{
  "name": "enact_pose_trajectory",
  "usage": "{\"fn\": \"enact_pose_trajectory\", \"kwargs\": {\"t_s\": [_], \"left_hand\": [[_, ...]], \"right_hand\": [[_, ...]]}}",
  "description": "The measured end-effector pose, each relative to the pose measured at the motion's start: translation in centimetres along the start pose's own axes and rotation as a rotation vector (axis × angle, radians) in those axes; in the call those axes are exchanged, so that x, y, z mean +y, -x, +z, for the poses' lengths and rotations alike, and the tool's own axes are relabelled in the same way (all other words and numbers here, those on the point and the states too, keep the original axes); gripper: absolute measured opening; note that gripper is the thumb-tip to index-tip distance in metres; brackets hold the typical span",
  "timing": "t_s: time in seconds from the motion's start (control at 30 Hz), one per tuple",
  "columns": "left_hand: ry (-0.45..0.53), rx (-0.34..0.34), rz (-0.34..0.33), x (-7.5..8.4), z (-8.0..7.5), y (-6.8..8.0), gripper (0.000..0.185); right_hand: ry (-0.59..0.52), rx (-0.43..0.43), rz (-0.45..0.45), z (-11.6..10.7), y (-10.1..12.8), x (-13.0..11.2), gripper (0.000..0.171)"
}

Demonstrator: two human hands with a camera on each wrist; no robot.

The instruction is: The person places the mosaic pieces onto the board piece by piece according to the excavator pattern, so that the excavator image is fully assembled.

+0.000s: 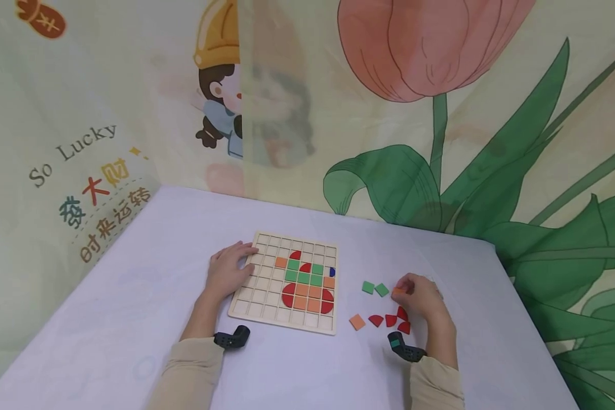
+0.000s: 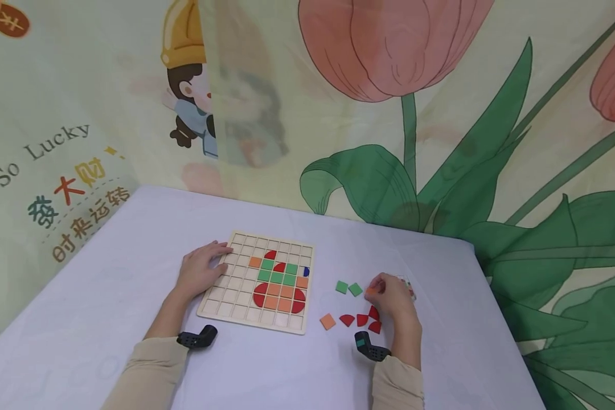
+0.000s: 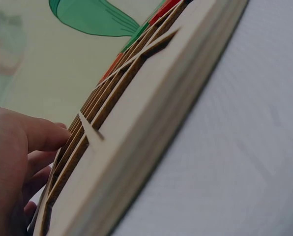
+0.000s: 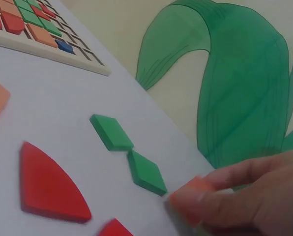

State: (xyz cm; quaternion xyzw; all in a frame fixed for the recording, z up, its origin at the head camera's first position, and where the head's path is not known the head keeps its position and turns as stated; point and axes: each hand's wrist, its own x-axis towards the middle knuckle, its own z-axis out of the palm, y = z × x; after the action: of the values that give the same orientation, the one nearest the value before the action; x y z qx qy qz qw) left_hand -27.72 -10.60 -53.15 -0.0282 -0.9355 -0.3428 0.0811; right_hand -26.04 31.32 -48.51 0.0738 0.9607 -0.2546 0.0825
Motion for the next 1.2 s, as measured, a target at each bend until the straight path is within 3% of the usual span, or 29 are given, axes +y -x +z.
{"fn": "enact_pose_trajectory", "kwargs": {"t_s": [0.1, 0.23, 0.33, 0.5, 0.67, 0.93, 1.2], "left_hand": [[0.004, 0.003, 0.001, -0.1, 0.0, 0.0, 0.039], [0.011, -0.001, 0.008, 0.0, 0.0, 0.0, 0.039], [0.003, 0.002, 0.011, 0.0, 0.0, 0.0, 0.039], [-0.001, 0.013, 0.004, -0.2, -0.3, -0.1, 0.039], [0.016, 0.010, 0.010, -0.3, -0.2, 0.0, 0.038], [0.016, 0.000, 0.001, 0.3, -0.1, 0.1, 0.038], [-0.018, 0.022, 0.006, -0.3, 0.2, 0.0, 0.038]], "right_hand": [[-0.080, 0.088, 0.007, 0.4, -0.3, -1.2, 0.030], [-0.147, 0.218, -0.074, 2.5, -0.9, -4.2, 0.024], [-0.187, 0.246, -0.168, 4.5, -1.6, -7.1, 0.017], [-0.285, 0.173, -0.237, 7.1, -3.5, -11.7, 0.016], [-0.274, 0.086, -0.279, 8.8, -5.2, -14.1, 0.014], [-0.151, 0.085, -0.326, 9.3, -5.5, -15.4, 0.010], [-0.075, 0.058, -0.314, 9.6, -5.2, -16.2, 0.006]]}}
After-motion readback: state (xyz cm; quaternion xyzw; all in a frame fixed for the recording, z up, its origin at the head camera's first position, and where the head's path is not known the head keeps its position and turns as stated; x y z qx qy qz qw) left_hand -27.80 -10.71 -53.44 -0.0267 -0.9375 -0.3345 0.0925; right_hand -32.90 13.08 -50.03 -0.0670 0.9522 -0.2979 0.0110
